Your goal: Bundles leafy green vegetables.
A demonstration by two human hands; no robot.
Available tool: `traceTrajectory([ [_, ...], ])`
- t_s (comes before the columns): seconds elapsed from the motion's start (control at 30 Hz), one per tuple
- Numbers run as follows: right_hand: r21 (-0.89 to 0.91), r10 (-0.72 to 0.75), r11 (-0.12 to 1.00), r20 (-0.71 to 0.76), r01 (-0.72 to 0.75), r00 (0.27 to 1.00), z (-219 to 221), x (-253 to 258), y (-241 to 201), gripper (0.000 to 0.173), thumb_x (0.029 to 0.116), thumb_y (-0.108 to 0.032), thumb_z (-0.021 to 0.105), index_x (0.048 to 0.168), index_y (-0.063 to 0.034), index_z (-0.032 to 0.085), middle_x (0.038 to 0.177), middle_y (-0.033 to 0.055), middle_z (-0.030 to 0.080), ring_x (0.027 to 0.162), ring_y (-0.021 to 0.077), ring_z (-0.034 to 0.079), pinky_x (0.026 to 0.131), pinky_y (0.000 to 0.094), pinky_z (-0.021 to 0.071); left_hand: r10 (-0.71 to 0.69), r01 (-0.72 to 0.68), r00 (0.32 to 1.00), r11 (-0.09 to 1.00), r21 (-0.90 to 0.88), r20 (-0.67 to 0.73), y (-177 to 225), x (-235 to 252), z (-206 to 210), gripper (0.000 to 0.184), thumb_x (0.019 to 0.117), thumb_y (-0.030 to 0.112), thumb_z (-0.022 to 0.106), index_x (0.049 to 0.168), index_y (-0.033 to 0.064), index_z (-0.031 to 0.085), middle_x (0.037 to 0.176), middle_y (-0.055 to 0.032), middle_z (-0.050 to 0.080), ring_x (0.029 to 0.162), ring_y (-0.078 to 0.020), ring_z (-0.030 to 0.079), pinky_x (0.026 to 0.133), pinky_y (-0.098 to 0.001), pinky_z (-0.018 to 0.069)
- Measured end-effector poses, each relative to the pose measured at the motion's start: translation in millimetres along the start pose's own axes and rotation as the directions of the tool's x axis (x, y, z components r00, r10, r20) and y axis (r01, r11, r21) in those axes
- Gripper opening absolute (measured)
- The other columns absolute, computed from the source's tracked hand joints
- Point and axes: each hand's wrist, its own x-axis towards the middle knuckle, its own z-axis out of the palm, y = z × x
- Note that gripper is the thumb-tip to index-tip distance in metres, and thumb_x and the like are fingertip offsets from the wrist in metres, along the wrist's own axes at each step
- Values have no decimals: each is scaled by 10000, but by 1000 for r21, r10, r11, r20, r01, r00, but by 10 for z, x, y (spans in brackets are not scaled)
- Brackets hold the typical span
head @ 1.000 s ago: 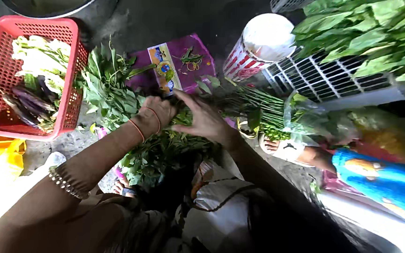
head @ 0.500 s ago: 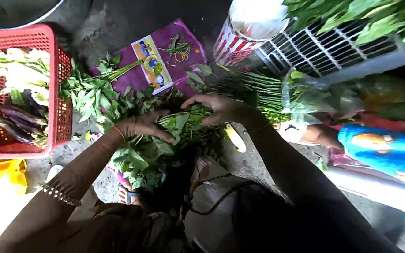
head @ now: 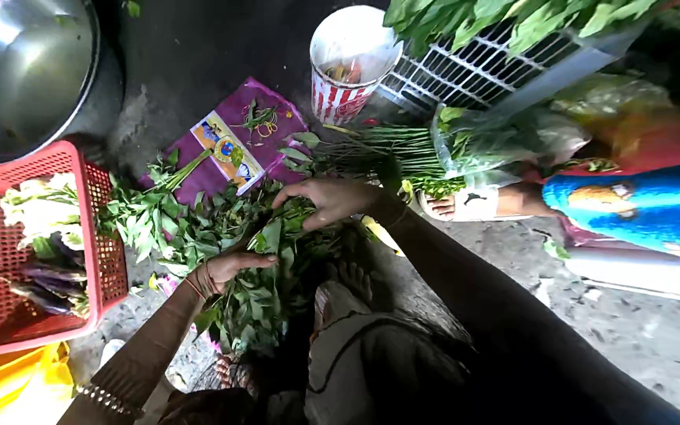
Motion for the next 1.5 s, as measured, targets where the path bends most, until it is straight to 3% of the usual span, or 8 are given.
traceTrajectory([
  [0.13, -354, 35, 913, -426, -203, 904, 44, -355, -70, 987, 717, -309, 906, 1574, -205, 427, 1565, 160, 449, 1473, 494, 310, 1032, 880, 180, -86, 74, 995, 981, -182, -59, 30, -1, -117, 272, 1044, 60, 382, 978, 161, 625, 753, 94, 671, 647, 27, 617, 607, -136, 527],
  [0.27, -156, 114, 935, -719, -319, 686, 172, -595, 188, 809, 834, -311, 817, 1525, -82, 464, 1525, 227, 465, 1366, 466, 459, 1047, 668, 415, -146, 166, 951, 985, 51, -271, -93, 96, -236, 306, 1118, 128, 345, 1286, 0, 567, 1012, -35, 619, 855, -70, 591, 791, -242, 522],
  [0.53, 779, 597, 627, -490, 12, 636, 927, -418, 235, 781, 824, -68, 793, 1477, -62, 364, 1376, 219, 513, 969, 340, 703, 678, 490, 639, -187, 191, 977, 981, 29, -100, 30, 218, -16, 179, 1075, 86, 414, 1076, 76, 593, 777, 59, 619, 644, 1, 586, 603, -153, 517],
  [0.67, 971, 720, 200, -238, 133, 651, 857, -240, 50, 1142, 820, 7, 787, 1603, -373, 48, 1490, 179, 438, 1005, 409, 680, 628, 573, 614, -140, 203, 974, 891, 407, -180, 165, 225, 226, 485, 990, 143, 641, 1424, -9, 486, 1242, -120, 631, 1104, -118, 612, 988, -314, 503],
  [0.83, 992, 860, 78, -116, 97, 497, 920, -235, 316, 450, 1061, -119, 498, 1494, -124, 376, 1186, 160, 604, 901, 261, 657, 698, 427, 579, -135, 388, 921, 410, 826, -365, 499, 127, 350, 554, 1016, 354, 636, 1471, 68, 500, 1199, -276, 659, 1138, -458, 634, 964, -642, 482],
  [1.13, 733, 685, 678, -603, -55, 409, 836, -602, 471, 483, 958, -131, 650, 1407, -49, 491, 1230, 170, 610, 929, 283, 693, 685, 492, 625, 322, 392, 874, -24, 920, -364, 351, 5, 121, 535, 896, 135, 702, 1415, 111, 572, 888, -224, 692, 746, -443, 682, 610, -578, 525],
  [1.3, 695, 592, 710, -505, -110, 627, 900, -207, 12, 635, 902, -218, 774, 1450, -146, 463, 1356, 187, 553, 826, 312, 702, 598, 503, 618, 426, 313, 862, -21, 950, -275, 266, 102, 265, 545, 841, 115, 774, 1350, 92, 583, 906, -238, 688, 744, -451, 685, 608, -580, 523],
  [1.5, 726, 653, 669, -473, -158, 591, 804, -214, 336, 277, 999, -116, 631, 1258, -30, 585, 1097, 154, 642, 664, 210, 657, 556, 389, 591, 629, 297, 753, -61, 953, -194, 100, -48, 114, 556, 776, 51, 797, 1303, 85, 622, 801, -201, 663, 579, -403, 652, 442, -522, 486],
])
